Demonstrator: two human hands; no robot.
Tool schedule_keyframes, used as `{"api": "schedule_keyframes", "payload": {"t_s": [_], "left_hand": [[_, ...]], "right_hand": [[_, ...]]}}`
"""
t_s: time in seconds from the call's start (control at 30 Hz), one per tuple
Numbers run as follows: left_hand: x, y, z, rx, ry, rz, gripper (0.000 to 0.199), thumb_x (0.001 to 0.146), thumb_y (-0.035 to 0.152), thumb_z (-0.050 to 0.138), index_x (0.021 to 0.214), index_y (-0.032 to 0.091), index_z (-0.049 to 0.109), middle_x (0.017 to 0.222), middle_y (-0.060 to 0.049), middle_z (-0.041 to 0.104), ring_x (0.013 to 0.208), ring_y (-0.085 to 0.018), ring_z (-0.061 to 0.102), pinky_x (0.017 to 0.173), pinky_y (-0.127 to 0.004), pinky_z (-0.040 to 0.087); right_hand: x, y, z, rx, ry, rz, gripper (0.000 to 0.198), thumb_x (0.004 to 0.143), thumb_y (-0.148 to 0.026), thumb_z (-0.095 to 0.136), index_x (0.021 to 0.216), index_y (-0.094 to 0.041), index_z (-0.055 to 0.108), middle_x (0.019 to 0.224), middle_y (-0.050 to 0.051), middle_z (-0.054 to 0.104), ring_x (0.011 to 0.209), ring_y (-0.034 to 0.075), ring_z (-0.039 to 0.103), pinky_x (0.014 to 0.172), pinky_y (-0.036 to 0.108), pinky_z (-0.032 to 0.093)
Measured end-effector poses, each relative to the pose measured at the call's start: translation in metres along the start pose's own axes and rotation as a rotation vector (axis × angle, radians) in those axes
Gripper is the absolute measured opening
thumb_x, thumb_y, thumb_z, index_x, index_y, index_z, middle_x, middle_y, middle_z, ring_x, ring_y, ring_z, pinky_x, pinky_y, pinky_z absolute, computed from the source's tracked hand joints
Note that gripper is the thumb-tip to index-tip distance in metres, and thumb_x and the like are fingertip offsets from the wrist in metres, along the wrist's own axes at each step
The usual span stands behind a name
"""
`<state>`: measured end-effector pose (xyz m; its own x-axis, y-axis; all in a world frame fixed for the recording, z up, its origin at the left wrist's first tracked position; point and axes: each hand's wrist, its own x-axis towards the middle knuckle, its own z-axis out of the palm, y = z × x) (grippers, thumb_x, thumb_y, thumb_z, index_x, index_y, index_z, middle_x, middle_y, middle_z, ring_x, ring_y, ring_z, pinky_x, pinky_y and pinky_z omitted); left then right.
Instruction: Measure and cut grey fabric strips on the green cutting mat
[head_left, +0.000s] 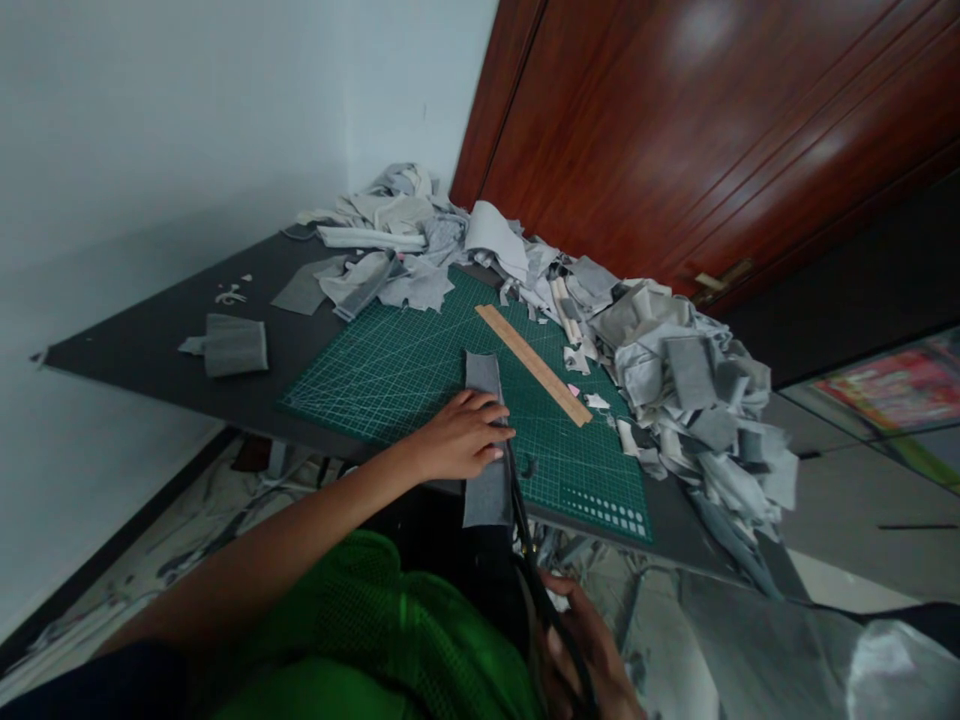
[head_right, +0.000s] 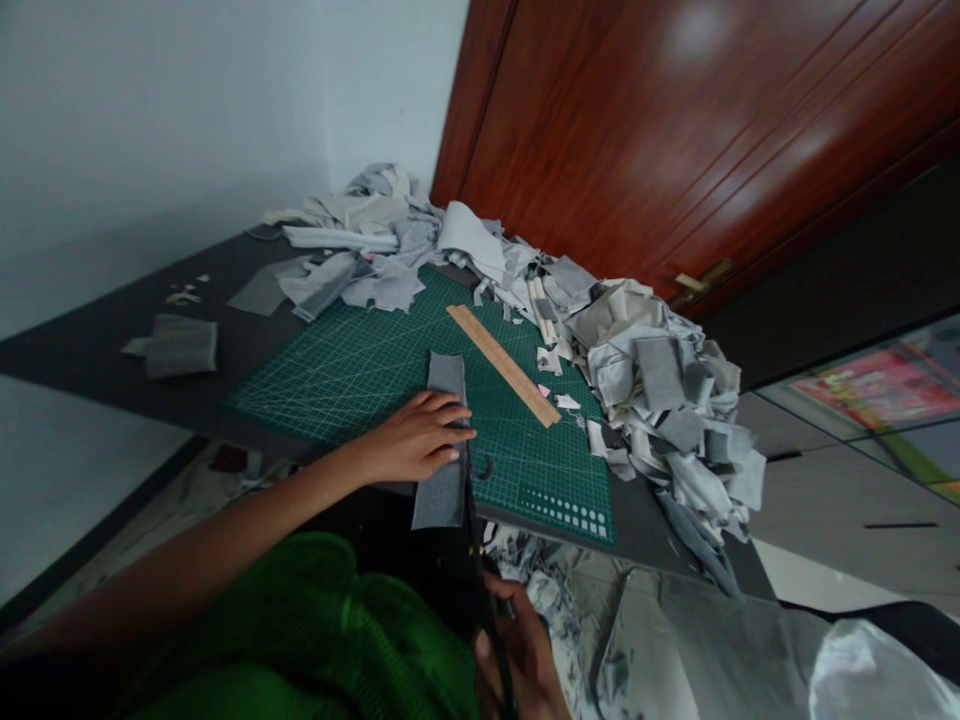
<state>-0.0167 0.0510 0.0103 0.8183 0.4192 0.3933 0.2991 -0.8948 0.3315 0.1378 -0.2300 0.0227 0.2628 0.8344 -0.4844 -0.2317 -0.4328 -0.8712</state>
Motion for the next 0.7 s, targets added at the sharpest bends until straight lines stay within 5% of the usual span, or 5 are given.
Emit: {"api": "schedule_keyframes", "payload": {"t_s": [0.2, 0.47, 0.7], "left_hand": [[0.003, -0.004, -0.001, -0.079, -0.029, -0.005, 0.034, 0.085, 0.027, 0.078, 0.119, 0.032, 0.075, 0.142, -0.002, 0.063, 0.142, -0.030, 0.045, 0.119, -0.050, 0.031], [0.005, -0.004, -0.005, -0.130, -0.045, -0.028, 0.039, 0.078, 0.027, 0.083, 0.116, 0.030, 0.075, 0.141, -0.002, 0.064, 0.140, -0.028, 0.049, 0.121, -0.049, 0.031], [0.005, -0.007, -0.003, -0.142, -0.050, -0.013, 0.038, 0.077, 0.029, 0.084, 0.113, 0.028, 0.075, 0.141, -0.003, 0.064, 0.142, -0.031, 0.047, 0.120, -0.050, 0.031]], "right_hand": [[-0.004, 0.010, 0.000, 0.043, -0.018, -0.014, 0.066, 0.075, -0.063, 0.082, 0.125, -0.027, 0.059, 0.059, -0.009, 0.049, 0.039, 0.003, 0.029, 0.037, 0.015, 0.027], [0.008, -0.015, 0.027, 0.034, -0.011, -0.010, 0.068, 0.077, -0.063, 0.082, 0.127, -0.026, 0.056, 0.065, -0.009, 0.051, 0.039, 0.003, 0.037, 0.034, 0.014, 0.036], [0.011, -0.013, 0.020, 0.009, 0.003, -0.009, 0.068, 0.079, -0.062, 0.080, 0.130, -0.026, 0.053, 0.062, -0.010, 0.051, 0.039, 0.003, 0.036, 0.034, 0.013, 0.035]]}}
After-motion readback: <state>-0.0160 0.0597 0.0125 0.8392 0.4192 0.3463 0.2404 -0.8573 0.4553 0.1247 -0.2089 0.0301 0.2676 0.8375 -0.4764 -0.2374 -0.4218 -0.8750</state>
